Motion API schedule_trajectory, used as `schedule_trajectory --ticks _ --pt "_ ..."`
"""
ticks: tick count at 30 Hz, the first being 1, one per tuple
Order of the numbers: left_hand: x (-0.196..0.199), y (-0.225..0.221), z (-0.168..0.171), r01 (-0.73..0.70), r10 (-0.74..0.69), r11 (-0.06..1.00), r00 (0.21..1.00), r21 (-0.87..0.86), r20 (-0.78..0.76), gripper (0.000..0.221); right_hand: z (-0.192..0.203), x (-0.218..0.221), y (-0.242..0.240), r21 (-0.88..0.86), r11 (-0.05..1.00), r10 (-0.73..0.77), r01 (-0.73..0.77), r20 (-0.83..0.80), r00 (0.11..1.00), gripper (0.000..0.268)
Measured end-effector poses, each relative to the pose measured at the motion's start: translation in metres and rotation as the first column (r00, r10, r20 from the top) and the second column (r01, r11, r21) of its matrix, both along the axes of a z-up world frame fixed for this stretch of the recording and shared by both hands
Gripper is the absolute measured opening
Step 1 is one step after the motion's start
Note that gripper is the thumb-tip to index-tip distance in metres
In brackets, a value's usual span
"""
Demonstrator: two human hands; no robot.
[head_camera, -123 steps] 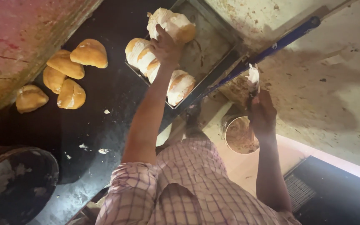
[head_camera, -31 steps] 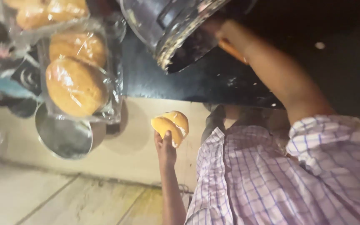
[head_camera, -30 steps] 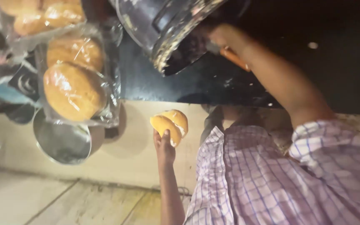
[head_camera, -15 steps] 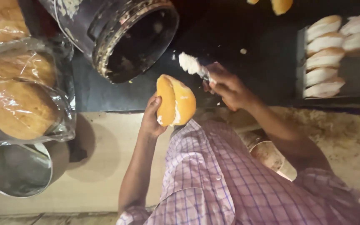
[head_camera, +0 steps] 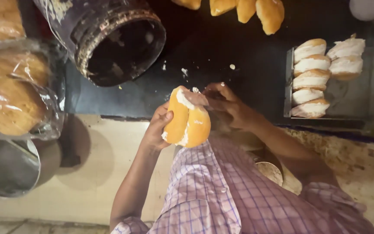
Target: The person uses a knife to fill buns with cream from a container and places them onto a tray. They continue filling more buns and arranging them on the tray before moving it aside.
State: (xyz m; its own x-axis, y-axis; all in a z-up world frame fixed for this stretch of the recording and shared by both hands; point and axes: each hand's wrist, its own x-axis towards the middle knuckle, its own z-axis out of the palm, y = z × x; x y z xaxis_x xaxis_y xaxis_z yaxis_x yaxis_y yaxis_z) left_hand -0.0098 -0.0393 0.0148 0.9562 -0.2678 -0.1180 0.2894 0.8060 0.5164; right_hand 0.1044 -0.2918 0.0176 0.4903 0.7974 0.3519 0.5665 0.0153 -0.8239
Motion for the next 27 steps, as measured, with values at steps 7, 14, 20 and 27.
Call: schedule_trajectory --ticks 7,14,20,27 --pt "-0.022 0.007 0.0 0.017 -0.021 0.988 0.999 0.152 0.025 0.066 -0.019 0.011 -0.047 -0.154 0.985 -0.059 0.079 0.131 0.99 0.037" --pt "-0.019 0.008 0.02 0.1 -0.081 0.931 0.994 0.352 -0.066 0.062 0.025 0.027 -0.04 -0.088 0.983 0.133 -0.163 -0.277 0.952 0.022" --pt "-0.021 0.004 0.03 0.059 -0.012 0.907 0.993 0.417 -0.116 0.057 0.029 0.027 -0.027 -0.138 0.954 0.241 -0.266 -0.175 0.955 0.024" --pt "-0.02 -0.012 0.041 -0.015 0.113 0.904 0.972 0.427 -0.206 0.047 0.023 0.02 -0.038 -0.256 0.943 0.207 -0.214 -0.055 0.977 0.042"
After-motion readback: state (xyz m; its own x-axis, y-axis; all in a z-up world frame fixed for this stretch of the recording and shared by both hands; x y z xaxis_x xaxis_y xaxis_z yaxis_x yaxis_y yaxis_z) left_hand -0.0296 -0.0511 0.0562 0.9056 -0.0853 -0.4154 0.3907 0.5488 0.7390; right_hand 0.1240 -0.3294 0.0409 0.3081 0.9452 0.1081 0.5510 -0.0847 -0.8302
